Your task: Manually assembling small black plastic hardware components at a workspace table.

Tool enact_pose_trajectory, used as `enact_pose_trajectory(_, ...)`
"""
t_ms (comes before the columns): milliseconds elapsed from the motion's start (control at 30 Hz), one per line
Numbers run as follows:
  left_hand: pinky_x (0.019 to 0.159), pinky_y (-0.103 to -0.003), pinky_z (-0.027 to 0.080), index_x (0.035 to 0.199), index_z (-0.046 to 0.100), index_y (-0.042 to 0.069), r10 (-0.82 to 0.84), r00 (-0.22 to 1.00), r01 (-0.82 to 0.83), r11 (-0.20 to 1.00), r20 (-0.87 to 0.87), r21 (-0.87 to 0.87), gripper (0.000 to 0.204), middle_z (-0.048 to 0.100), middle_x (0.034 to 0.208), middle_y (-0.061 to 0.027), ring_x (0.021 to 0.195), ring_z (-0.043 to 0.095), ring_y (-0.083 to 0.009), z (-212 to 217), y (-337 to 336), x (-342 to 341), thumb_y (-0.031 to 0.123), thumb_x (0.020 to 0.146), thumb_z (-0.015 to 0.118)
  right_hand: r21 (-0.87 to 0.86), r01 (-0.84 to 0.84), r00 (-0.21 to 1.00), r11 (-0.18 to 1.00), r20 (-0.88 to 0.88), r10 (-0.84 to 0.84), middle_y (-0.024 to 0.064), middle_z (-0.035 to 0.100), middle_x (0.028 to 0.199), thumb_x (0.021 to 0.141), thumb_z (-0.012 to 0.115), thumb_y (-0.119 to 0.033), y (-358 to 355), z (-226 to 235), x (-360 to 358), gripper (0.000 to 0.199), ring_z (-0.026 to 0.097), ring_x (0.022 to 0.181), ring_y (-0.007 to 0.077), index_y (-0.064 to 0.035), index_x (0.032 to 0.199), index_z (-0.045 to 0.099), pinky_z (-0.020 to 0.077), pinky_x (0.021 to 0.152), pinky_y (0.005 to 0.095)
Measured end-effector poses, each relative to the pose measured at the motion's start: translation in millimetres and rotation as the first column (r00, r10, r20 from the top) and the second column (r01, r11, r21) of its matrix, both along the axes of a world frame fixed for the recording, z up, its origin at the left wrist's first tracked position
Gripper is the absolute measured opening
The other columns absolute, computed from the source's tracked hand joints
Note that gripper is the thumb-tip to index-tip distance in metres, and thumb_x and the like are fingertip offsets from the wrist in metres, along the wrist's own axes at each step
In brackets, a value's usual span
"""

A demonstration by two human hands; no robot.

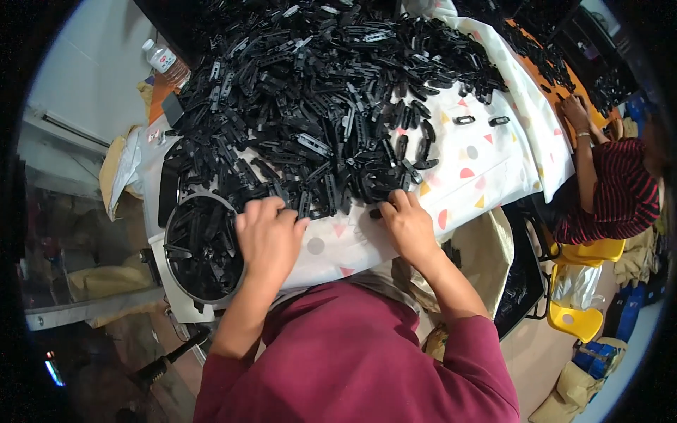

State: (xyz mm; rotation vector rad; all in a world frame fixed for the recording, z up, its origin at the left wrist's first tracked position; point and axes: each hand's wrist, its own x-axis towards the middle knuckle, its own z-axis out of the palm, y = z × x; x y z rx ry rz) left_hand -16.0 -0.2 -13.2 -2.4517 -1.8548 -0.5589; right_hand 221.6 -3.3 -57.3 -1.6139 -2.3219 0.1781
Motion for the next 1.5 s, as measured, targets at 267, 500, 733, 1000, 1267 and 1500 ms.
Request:
enact_pose_trajectory(267,0.073,-0.038,0.038,0.073,0.060,0.004,0.017,0.994,-0.017,1.000,0.112,-0.005,0.009,0.056,0.087,-0.0067,0.087,0.049,-0.0265,-29,13,-1,0.013,0.073,0.062,-0.528,-0.070,0.443,0.847,-0.777,-0.448,0.0072,0.058,0.081,0.080,0.061,-0.004,-7,18,-11,0.024,0.054,0.061,0.0147,-0.0035,0.104,0.057,0.0425,0.050,0.0236)
enact_pose_trajectory(500,0.058,-0.027,0.053,0.100,0.050,0.001,0.609,0.040,0.495,0.677,0.792,-0.545,0.015,0.062,0.092,-0.0128,0.071,0.063,-0.0189,-1,17,-1,0.012,0.089,0.052,-0.414,-0.454,-0.153,0.789,-0.836,-0.526,0.0140,0.061,0.092,0.079,0.048,0.006,-1,33,-39,0.026,0.062,0.076,0.0212,-0.0029,0.103,0.049,0.0542,0.058,0.0288)
enact_pose_trajectory(733,0.056,-0.024,0.052,0.111,0.054,-0.001,0.712,-0.079,0.636,0.575,0.698,-0.514,0.028,0.062,0.088,-0.0075,0.071,0.063,-0.0159,-3,16,-3,0.014,0.088,0.055,-0.587,-0.482,-0.115,0.651,-0.694,-0.711,0.0123,0.061,0.098,0.080,0.057,0.006,2,45,-45,0.030,0.063,0.079,0.0195,0.0014,0.109,0.056,0.0548,0.069,0.0281)
enact_pose_trajectory(1000,0.056,-0.023,0.050,0.108,0.058,-0.002,0.601,0.116,0.579,0.606,0.791,-0.546,0.025,0.064,0.083,-0.0075,0.065,0.061,-0.0131,11,17,0,0.013,0.088,0.056,-0.280,-0.287,0.313,0.916,-0.931,-0.187,0.0104,0.061,0.094,0.074,0.065,0.005,6,54,-43,0.020,0.062,0.077,0.0162,0.0019,0.093,0.063,0.0519,0.065,0.0240)
enact_pose_trajectory(1267,0.058,-0.028,0.049,0.104,0.059,-0.003,-0.268,0.667,0.459,0.883,0.695,-0.099,0.029,0.063,0.083,-0.0142,0.066,0.062,-0.0204,16,10,-4,0.011,0.080,0.065,0.261,-0.137,0.680,0.956,-0.677,0.282,0.0124,0.059,0.088,0.066,0.071,0.005,0,44,-49,0.025,0.059,0.071,0.0206,-0.0025,0.089,0.064,0.0466,0.057,0.0257)
enact_pose_trajectory(1500,0.068,-0.039,0.048,0.100,0.055,0.002,-0.320,0.763,0.451,0.886,0.561,-0.108,0.033,0.061,0.084,-0.0143,0.078,0.060,-0.0327,-11,-16,1,0.019,0.074,0.067,-0.128,-0.210,0.739,0.969,-0.670,0.072,0.0129,0.056,0.086,0.070,0.068,0.000,-19,30,-45,0.031,0.058,0.075,0.0256,-0.0020,0.099,0.057,0.0474,0.063,0.0333)
